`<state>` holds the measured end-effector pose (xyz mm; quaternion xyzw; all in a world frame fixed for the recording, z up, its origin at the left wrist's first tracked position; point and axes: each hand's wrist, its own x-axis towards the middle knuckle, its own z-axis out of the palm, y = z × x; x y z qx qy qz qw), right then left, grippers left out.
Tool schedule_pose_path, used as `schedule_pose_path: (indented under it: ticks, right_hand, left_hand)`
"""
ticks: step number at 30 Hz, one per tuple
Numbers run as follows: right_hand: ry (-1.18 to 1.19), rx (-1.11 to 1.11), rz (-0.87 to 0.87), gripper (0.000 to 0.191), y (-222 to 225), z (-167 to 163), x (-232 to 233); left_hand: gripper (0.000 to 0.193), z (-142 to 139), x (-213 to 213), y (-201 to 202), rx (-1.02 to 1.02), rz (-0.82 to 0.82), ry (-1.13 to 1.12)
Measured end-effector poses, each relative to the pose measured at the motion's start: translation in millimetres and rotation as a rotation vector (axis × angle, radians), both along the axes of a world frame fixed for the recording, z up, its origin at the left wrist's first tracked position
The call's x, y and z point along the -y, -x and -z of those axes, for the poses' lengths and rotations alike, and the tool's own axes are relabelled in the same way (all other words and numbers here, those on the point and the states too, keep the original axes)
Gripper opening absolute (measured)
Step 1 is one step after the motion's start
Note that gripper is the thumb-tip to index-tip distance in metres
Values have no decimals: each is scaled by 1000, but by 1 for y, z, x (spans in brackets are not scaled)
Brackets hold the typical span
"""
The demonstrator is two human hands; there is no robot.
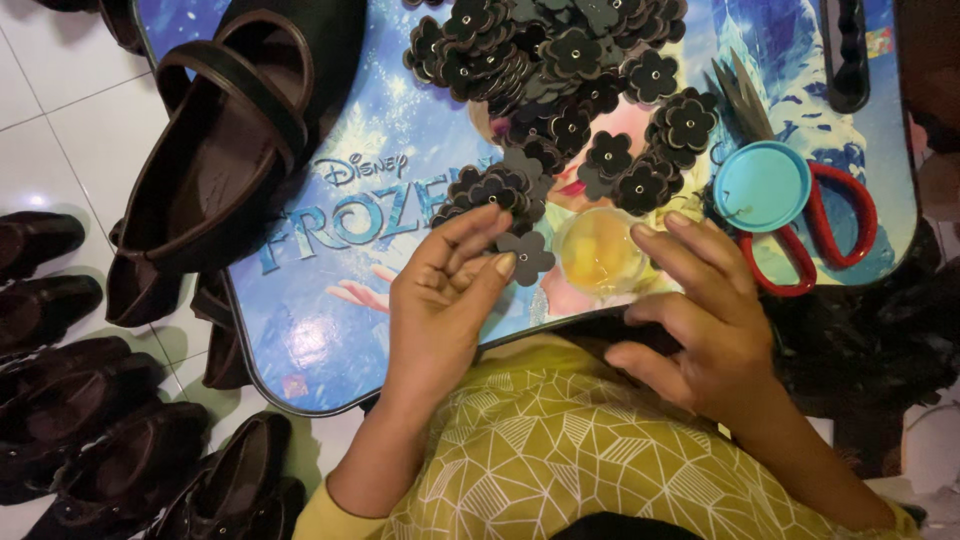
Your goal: The person sits on the floor with a lap tray and attaches black flower-shaped cutouts to the straps of black mary-jane shoes. They pick up flower pieces, apply glue from a small container, press the flowers onto the shoe straps, and set finished shoes aside among many completed pairs on the floor.
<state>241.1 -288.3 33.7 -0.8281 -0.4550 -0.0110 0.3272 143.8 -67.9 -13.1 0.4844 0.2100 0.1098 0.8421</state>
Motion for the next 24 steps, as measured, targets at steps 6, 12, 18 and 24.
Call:
schedule_pose_path:
  ticks: [6, 12, 18, 24]
  right_hand:
    - [-259, -301, 12, 19, 6, -14, -9]
    - [-145, -150, 40, 27, 11, -15, -28]
    - [-72, -23, 0, 31, 11, -15, -31]
    - [-54, 45, -58, 34, 4, -15, -22]
  left_hand:
    - [40, -20, 9, 2, -62, 73, 96]
    - [41, -33, 17, 3, -32, 132, 88]
    - [42, -34, 20, 3, -5, 103, 132]
    - [45, -33, 16, 4, -39, 110, 96]
